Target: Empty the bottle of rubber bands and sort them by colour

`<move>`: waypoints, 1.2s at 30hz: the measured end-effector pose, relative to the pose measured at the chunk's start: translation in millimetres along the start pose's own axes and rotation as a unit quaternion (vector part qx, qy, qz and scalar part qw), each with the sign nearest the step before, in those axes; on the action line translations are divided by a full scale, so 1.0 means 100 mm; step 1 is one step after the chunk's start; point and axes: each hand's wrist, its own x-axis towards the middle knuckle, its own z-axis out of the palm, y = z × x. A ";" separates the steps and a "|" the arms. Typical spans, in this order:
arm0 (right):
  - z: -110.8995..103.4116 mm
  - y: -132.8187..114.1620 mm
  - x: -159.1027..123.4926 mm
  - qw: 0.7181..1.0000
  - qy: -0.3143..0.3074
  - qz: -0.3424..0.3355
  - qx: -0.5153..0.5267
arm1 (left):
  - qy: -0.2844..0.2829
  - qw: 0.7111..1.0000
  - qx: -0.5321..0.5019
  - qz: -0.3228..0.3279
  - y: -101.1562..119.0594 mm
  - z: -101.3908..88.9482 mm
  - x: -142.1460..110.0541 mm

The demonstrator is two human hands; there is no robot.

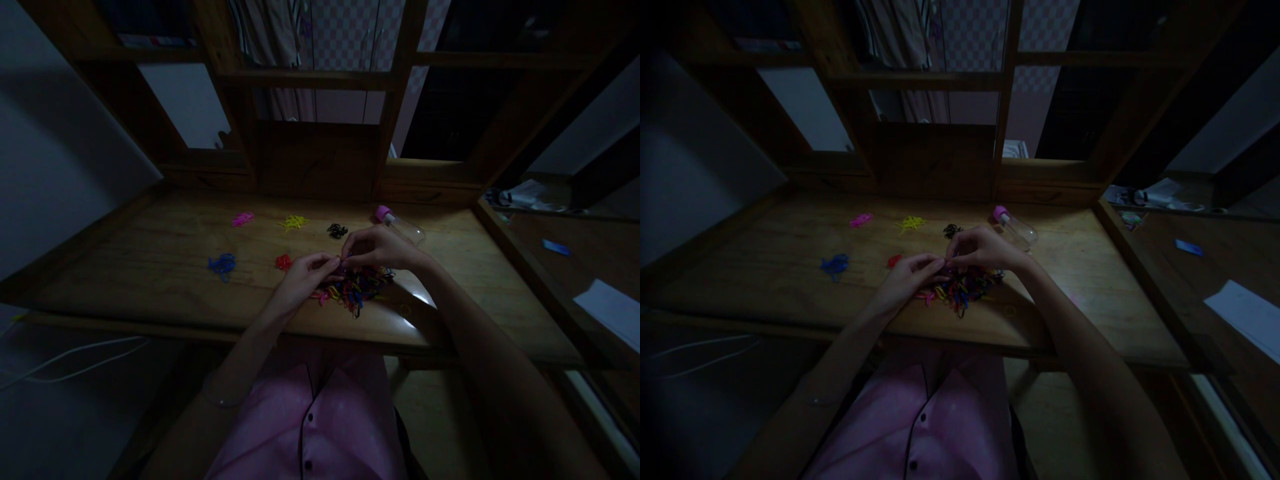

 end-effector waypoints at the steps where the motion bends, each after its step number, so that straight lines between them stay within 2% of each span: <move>1: 0.00 0.01 0.00 1.000 -0.005 -0.001 -0.001 | -0.001 1.000 -0.006 0.001 -0.01 0.00 0.00; 10: -0.02 0.03 -0.01 0.999 -0.010 -0.006 -0.039 | -0.019 0.997 -0.069 0.032 -0.07 -0.03 0.05; 17: -0.15 0.00 -0.06 0.999 0.042 -0.007 0.009 | -0.020 0.998 -0.041 0.033 -0.04 -0.03 0.00; 21: -0.24 -0.01 -0.09 0.996 0.063 -0.012 0.061 | 0.013 0.999 -0.025 0.032 -0.03 -0.04 0.00; 23: -0.29 -0.03 -0.15 0.997 0.035 0.007 0.062 | 0.030 0.999 -0.010 0.026 -0.02 -0.04 0.00; 27: -0.38 -0.09 -0.30 0.987 -0.123 0.101 0.004 | 0.033 0.998 0.036 0.038 -0.03 -0.03 -0.02; 29: -0.37 -0.11 -0.35 0.976 -0.168 0.131 -0.039 | 0.022 0.997 0.052 0.052 -0.04 -0.02 -0.03; 32: -0.27 -0.14 -0.35 0.974 -0.157 0.136 -0.087 | 0.015 0.996 0.065 0.062 -0.05 -0.02 -0.03; 36: -0.12 -0.18 -0.30 0.973 -0.106 0.152 -0.138 | 0.010 0.994 0.074 0.079 -0.05 0.00 -0.01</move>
